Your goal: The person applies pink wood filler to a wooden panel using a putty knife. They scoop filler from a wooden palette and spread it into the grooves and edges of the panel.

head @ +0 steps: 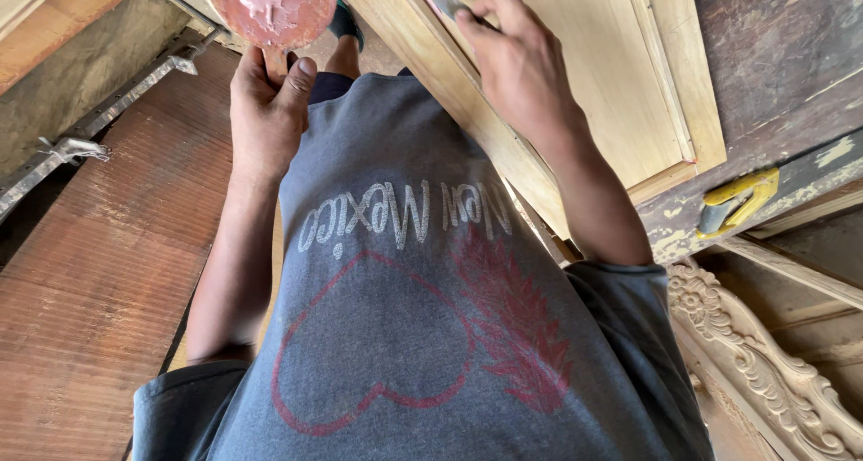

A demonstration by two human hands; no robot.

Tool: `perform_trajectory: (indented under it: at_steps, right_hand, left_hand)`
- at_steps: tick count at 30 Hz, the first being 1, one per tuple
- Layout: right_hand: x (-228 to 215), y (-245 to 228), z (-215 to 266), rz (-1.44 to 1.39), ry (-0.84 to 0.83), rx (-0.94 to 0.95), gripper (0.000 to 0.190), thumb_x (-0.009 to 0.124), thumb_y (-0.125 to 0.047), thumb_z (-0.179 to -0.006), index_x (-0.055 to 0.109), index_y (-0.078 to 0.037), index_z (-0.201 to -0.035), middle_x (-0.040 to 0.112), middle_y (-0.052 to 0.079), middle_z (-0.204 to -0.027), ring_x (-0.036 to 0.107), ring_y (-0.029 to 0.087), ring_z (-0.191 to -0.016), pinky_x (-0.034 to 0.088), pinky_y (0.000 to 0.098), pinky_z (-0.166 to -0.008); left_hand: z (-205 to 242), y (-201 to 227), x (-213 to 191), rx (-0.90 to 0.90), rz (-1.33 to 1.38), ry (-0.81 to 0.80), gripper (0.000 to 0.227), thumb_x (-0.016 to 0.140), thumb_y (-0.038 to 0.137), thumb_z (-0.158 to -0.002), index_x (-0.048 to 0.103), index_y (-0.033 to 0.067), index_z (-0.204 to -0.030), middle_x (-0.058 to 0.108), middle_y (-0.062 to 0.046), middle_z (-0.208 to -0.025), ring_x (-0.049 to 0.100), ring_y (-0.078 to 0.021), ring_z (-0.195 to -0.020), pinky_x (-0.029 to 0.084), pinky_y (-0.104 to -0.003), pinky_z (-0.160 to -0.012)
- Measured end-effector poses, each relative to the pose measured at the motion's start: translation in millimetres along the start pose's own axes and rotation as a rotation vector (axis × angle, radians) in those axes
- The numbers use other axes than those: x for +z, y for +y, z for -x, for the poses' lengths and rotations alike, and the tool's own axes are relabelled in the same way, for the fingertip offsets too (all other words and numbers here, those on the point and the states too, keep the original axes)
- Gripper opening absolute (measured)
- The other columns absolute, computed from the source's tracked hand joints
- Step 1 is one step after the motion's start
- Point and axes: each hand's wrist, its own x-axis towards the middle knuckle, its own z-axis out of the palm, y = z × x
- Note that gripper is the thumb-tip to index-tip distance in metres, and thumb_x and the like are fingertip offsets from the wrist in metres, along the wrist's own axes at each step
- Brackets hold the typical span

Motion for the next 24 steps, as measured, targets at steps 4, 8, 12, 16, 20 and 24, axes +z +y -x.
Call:
perform_trajectory:
  at_steps: [4,8,12,16,20,24]
  right_hand:
    - [10,-9,-11,-0.037,0.015,0.015,0.024,0.064,0.004,-0.102,0.076,0.001,-0.123,0.066,0.013,-0.118,0.071,0.029,-0.099,0.059,0.0415,-0.087]
    - [-9,-12,-4,-0.004,-0.046,0.011,0.023,0.064,0.005,-0.100,0.076,-0.001,-0.118,0.066,0.013,-0.118,0.071,0.026,-0.100,0.060,0.0394,-0.091]
    - [-8,-10,-13,-0.016,-0.045,0.020,0.016,0.066,0.006,-0.106,0.075,0.003,-0.118,0.066,0.015,-0.117,0.071,0.025,-0.097,0.060,0.0366,-0.085]
    - [6,-15,-21,0.025,0.039,-0.051,0.021,0.064,0.007,-0.102,0.076,0.003,-0.120,0.066,0.013,-0.117,0.071,0.024,-0.097,0.060,0.0367,-0.085]
    - [1,-19,-12,0.046,-0.036,0.021,0.017,0.065,0.006,-0.104,0.076,0.005,-0.117,0.064,0.016,-0.115,0.069,0.025,-0.090,0.058,0.0363,-0.076]
    - [20,-16,-10,0.127,0.132,-0.008,0.020,0.065,0.003,-0.103,0.075,0.004,-0.121,0.060,0.015,-0.119,0.069,0.025,-0.098,0.060,0.0362,-0.081]
  left_hand:
    - [3,-2,0,0.008,-0.024,-0.002,0.030,0.069,0.017,-0.111,0.054,0.0012,-0.131,0.059,0.002,-0.078,0.052,-0.0049,-0.058,0.043,-0.022,-0.052]
    - [5,-6,-7,-0.005,-0.027,0.026,0.032,0.068,0.021,-0.110,0.054,0.0008,-0.131,0.058,0.002,-0.076,0.052,-0.0049,-0.058,0.044,-0.022,-0.051]
    - [5,-12,-11,-0.010,-0.046,0.041,0.035,0.069,0.024,-0.110,0.054,0.0003,-0.130,0.058,0.002,-0.078,0.052,-0.0049,-0.058,0.045,-0.022,-0.050]
    - [6,-12,-12,0.007,-0.027,0.021,0.033,0.069,0.024,-0.111,0.055,0.0003,-0.129,0.060,0.001,-0.081,0.054,-0.0049,-0.060,0.046,-0.022,-0.052]
    - [8,-11,-16,0.019,0.029,0.063,0.034,0.069,0.023,-0.110,0.055,0.0017,-0.133,0.058,0.003,-0.080,0.049,-0.0046,-0.058,0.042,-0.022,-0.050]
    - [8,-16,-15,0.007,0.046,0.061,0.034,0.070,0.023,-0.110,0.055,0.0018,-0.132,0.058,0.003,-0.080,0.050,-0.0045,-0.059,0.043,-0.022,-0.052]
